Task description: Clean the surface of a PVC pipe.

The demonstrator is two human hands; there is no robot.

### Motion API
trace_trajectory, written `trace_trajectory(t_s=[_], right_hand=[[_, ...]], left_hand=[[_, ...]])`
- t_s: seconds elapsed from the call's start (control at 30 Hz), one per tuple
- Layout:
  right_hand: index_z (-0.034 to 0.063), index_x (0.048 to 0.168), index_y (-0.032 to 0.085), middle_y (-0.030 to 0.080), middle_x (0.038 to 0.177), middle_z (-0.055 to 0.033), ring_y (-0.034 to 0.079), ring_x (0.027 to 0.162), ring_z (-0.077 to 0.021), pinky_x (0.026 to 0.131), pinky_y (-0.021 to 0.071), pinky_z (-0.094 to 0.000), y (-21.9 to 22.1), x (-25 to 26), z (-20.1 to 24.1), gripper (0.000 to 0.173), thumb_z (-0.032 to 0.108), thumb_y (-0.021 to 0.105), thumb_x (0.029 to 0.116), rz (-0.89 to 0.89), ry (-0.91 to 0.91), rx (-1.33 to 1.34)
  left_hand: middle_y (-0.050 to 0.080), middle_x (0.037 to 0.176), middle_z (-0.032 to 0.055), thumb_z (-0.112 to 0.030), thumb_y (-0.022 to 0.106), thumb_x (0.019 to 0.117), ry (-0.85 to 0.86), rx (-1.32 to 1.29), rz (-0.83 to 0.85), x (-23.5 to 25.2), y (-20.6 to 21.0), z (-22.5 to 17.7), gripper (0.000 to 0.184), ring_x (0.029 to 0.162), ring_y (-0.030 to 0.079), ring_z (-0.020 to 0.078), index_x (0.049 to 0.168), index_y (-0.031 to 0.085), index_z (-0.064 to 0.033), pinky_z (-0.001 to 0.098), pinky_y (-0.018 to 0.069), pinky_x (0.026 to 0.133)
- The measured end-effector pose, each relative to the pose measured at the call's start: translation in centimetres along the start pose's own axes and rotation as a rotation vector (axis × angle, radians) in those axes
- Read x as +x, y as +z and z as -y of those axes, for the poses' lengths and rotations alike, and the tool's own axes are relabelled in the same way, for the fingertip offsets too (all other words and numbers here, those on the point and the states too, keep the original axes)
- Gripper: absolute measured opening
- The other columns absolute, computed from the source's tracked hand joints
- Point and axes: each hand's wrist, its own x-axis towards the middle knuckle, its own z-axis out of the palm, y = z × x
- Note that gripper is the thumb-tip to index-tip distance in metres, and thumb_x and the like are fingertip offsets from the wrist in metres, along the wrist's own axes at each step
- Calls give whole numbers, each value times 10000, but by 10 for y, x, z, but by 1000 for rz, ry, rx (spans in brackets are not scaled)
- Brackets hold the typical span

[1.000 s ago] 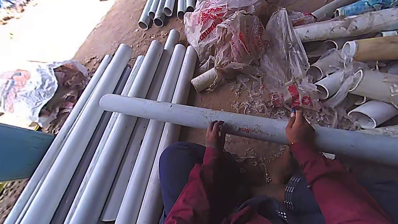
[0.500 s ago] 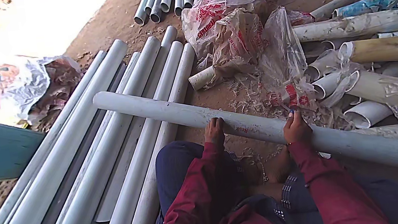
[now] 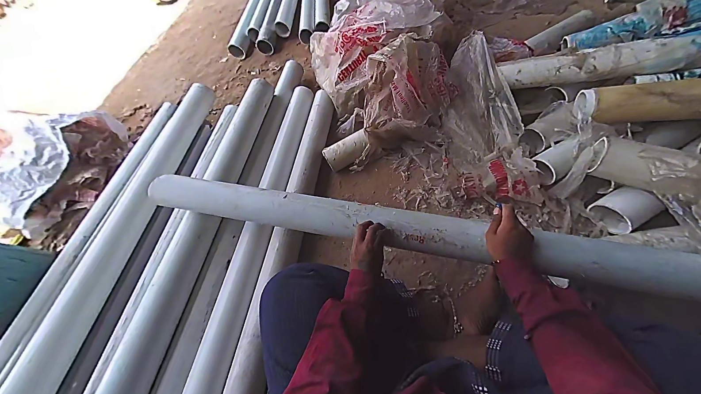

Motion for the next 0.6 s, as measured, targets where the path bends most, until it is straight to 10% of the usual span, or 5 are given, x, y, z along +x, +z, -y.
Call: trace_trajectory(t_s=[0.37, 0.6], right_hand=[[-59, 1340, 607, 733, 1090, -275, 728, 988, -445, 843, 551, -582, -9, 16, 4, 381, 166, 413, 1101, 155, 75, -66], [-45, 1408, 555, 691, 1180, -321, 682, 1097, -492, 934, 504, -621, -13, 24, 8, 420, 199, 367, 1124, 227, 100, -68]], left_hand=[[688, 1155, 299, 130, 553, 932, 63, 313, 145, 4, -5, -5, 270, 1097, 673, 489, 1143, 712, 73, 602, 555, 874], [574, 1412, 239, -126, 491, 1075, -364, 322, 849, -14, -18, -8, 309, 1371, 516, 393, 1314, 603, 35, 548, 423, 1115]])
